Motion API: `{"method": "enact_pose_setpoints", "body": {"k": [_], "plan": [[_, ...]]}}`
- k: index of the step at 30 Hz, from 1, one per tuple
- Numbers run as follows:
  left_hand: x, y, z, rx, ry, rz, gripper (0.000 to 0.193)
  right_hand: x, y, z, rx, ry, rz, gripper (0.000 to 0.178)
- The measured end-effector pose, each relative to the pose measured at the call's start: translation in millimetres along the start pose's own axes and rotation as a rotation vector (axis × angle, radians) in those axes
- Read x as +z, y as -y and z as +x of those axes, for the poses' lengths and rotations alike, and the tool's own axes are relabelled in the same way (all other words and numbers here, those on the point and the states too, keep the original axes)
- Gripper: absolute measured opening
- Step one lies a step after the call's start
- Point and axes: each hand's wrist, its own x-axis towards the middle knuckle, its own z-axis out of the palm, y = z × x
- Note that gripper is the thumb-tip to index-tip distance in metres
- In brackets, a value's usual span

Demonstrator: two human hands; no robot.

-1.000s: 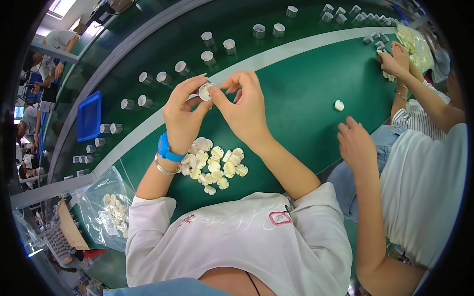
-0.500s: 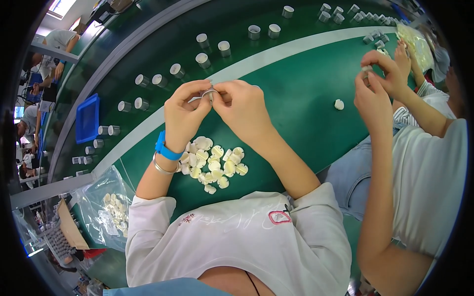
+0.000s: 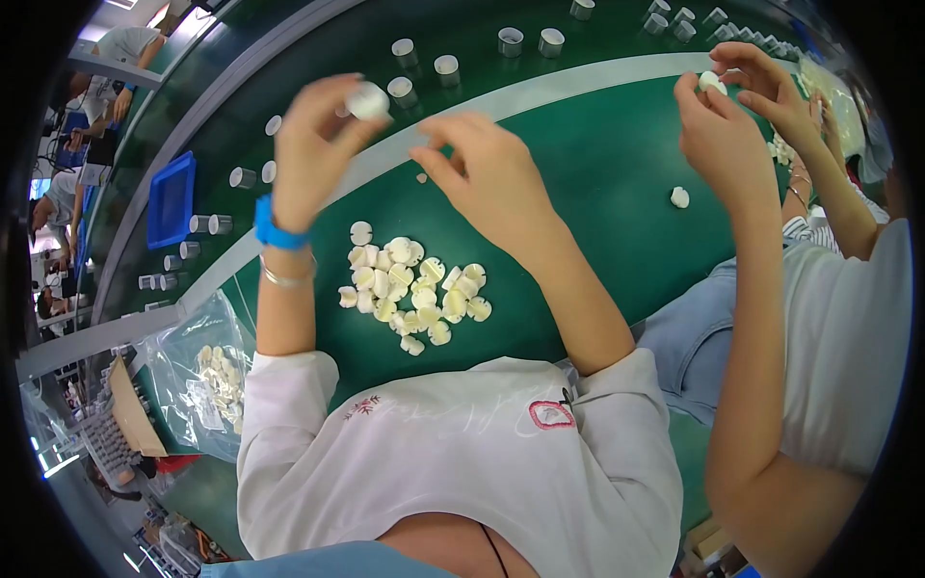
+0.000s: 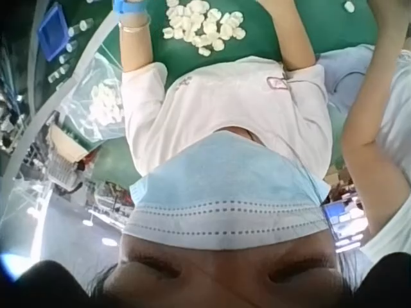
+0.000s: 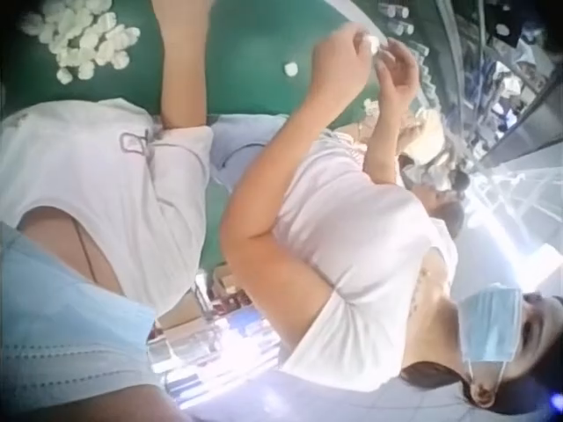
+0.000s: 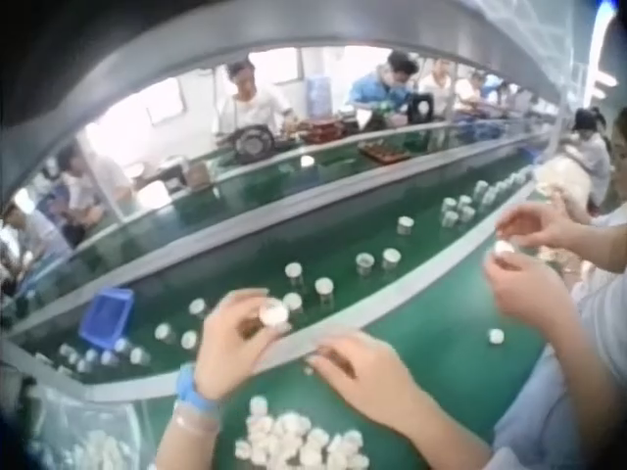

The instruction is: The person assembles small electronic components by hand, placing white inserts into plastic circular housings on a production line.

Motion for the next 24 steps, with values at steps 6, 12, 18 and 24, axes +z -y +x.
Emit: {"method": "enact_pose_setpoints", "body": {"k": [6,12,18,24], "plan": [[-43,97,50,-0.16,-0.111,0.231,0.033,52,-18,-8,-0.413,0.372,-0.118,0.029],[-35,150,60,-0.251,0.076,0.463,0.037,91,-26,2,-0.511,0.575,-0.253,0.03],[-43,156,56,-0.4,0.216,0.528,0.041,80,-21,10,-0.303,0.642,-0.124,0.01],[-5,112,63,0.01,-0.134,0.661,0.038,27,-17,-7,-0.124,0.41,0.122,0.018]]}}
